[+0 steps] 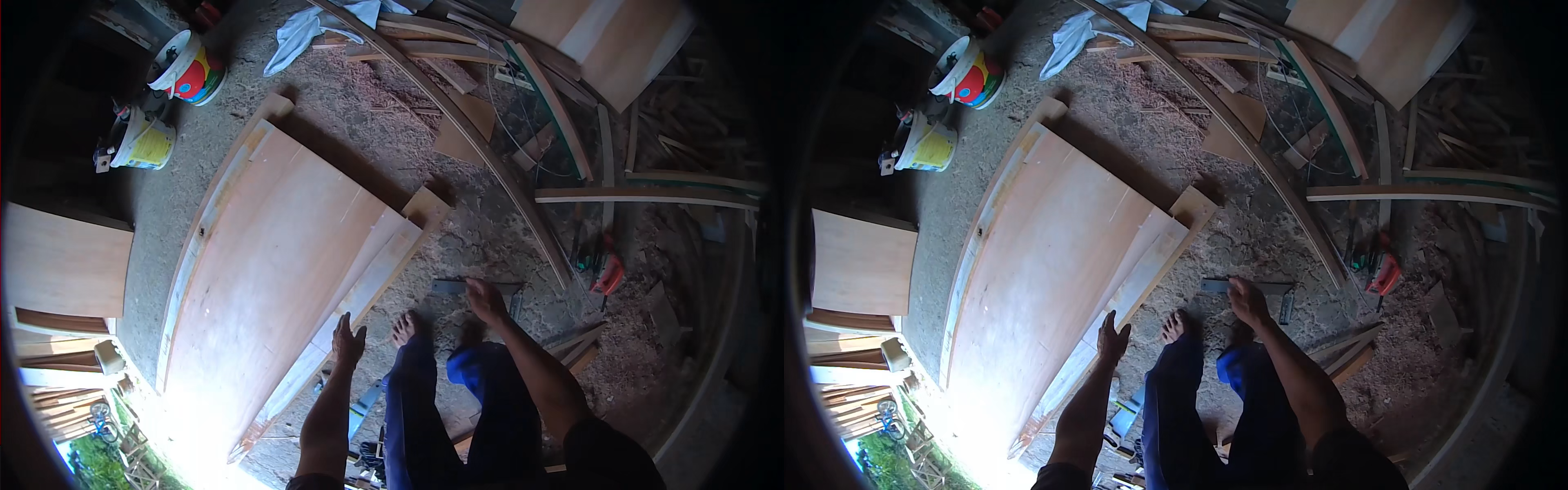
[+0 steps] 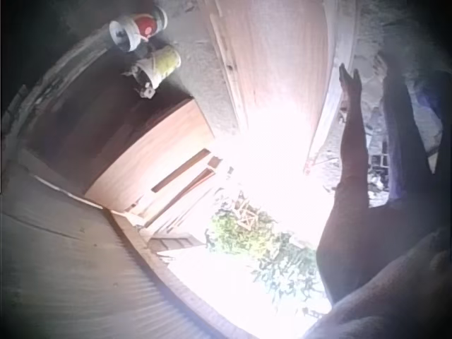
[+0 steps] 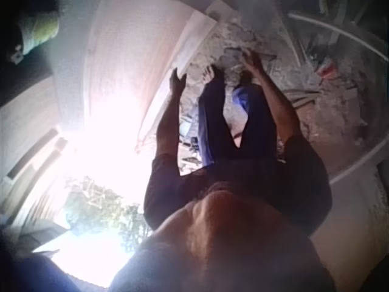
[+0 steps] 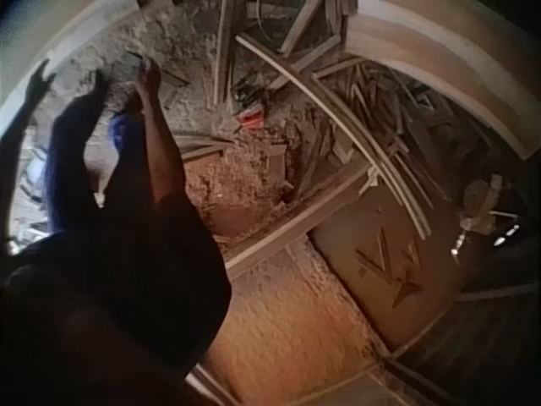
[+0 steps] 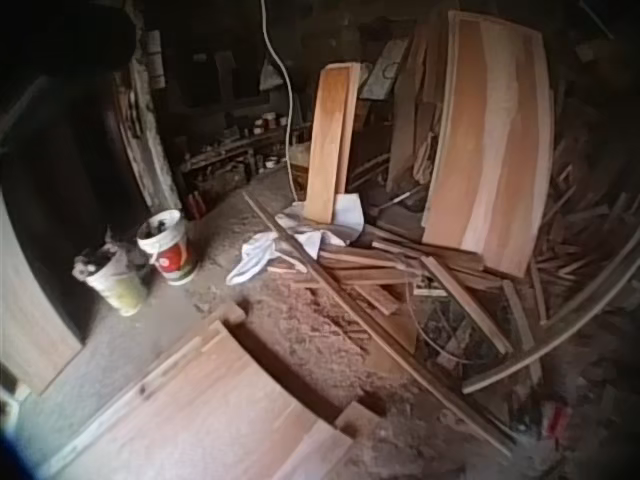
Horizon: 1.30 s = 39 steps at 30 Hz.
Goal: The person positions a large wooden panel on the floor and aligns a smaller wooden strip along its edge. Using a metal square and a pencil, the person marks the strip for cutting. The person then uses a hammer to tap the strip into place against the panel, adjusting its position several times to ensure a tight fit.
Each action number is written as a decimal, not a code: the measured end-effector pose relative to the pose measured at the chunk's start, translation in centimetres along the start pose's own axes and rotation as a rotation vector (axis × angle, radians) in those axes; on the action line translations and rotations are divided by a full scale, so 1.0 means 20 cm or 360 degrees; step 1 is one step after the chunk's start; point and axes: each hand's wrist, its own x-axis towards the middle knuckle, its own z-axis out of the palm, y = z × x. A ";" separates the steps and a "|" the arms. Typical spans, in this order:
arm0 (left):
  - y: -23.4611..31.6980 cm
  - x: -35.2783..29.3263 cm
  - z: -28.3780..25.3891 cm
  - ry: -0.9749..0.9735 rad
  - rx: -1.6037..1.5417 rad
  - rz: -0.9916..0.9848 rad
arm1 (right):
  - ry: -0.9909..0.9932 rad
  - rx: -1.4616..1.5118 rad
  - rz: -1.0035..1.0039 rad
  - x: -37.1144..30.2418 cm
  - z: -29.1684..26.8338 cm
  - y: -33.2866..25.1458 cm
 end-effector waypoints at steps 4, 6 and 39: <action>0.27 0.37 0.20 0.0097 0.0363 0.0307 | 0.0235 -0.0112 -0.0268 0.65 0.21 0.03; 0.23 0.56 0.29 0.0173 0.0460 0.0375 | 0.0409 -0.0162 -0.0602 0.89 0.35 -0.07; 0.18 1.02 0.50 0.0530 0.0198 -0.0587 | -0.0252 -0.0436 -0.1083 1.48 0.63 -0.13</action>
